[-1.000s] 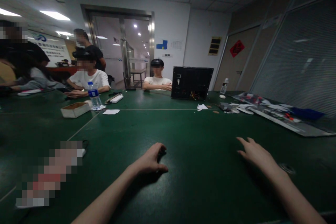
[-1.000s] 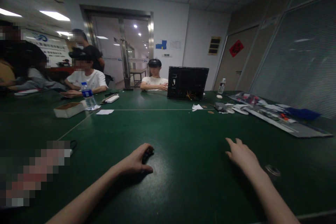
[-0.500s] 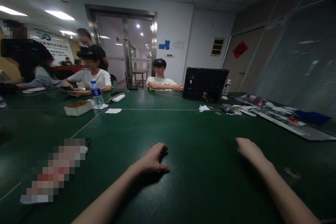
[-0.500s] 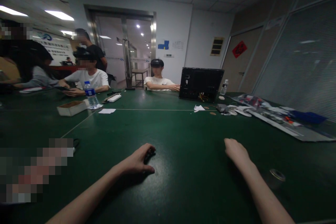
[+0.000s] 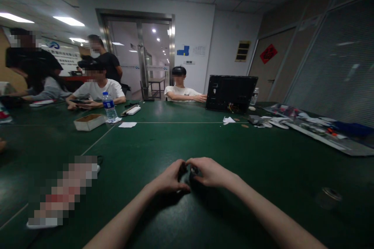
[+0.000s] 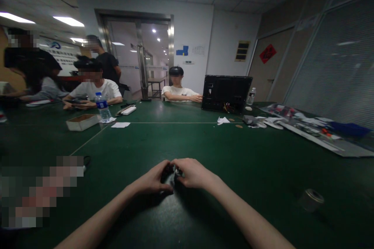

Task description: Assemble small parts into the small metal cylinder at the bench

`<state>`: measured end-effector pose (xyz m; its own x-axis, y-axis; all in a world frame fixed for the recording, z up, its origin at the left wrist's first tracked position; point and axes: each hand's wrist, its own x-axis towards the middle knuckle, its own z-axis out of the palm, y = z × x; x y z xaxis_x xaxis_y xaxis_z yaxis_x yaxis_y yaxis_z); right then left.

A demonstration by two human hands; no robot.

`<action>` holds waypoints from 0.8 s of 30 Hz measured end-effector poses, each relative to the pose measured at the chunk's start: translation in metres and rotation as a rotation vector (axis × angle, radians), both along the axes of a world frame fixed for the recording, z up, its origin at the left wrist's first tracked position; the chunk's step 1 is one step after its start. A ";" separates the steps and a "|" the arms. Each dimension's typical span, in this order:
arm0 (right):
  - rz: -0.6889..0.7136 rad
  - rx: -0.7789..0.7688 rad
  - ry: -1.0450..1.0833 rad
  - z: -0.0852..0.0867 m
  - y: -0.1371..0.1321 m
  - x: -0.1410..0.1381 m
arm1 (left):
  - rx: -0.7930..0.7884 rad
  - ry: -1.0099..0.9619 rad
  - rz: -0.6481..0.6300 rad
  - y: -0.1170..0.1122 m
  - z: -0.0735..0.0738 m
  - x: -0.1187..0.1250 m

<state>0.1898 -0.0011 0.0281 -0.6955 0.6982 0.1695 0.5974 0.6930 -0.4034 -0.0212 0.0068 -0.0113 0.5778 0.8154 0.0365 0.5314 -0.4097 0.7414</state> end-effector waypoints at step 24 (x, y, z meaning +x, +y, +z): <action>-0.103 0.008 0.294 -0.048 0.002 -0.009 | 0.244 0.053 -0.012 0.001 -0.010 0.008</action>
<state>0.1808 0.0012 -0.0194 -0.5418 0.7601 0.3588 0.5229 0.6390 -0.5641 -0.0129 0.0074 -0.0210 0.5935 0.7794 0.2009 0.5611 -0.5796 0.5909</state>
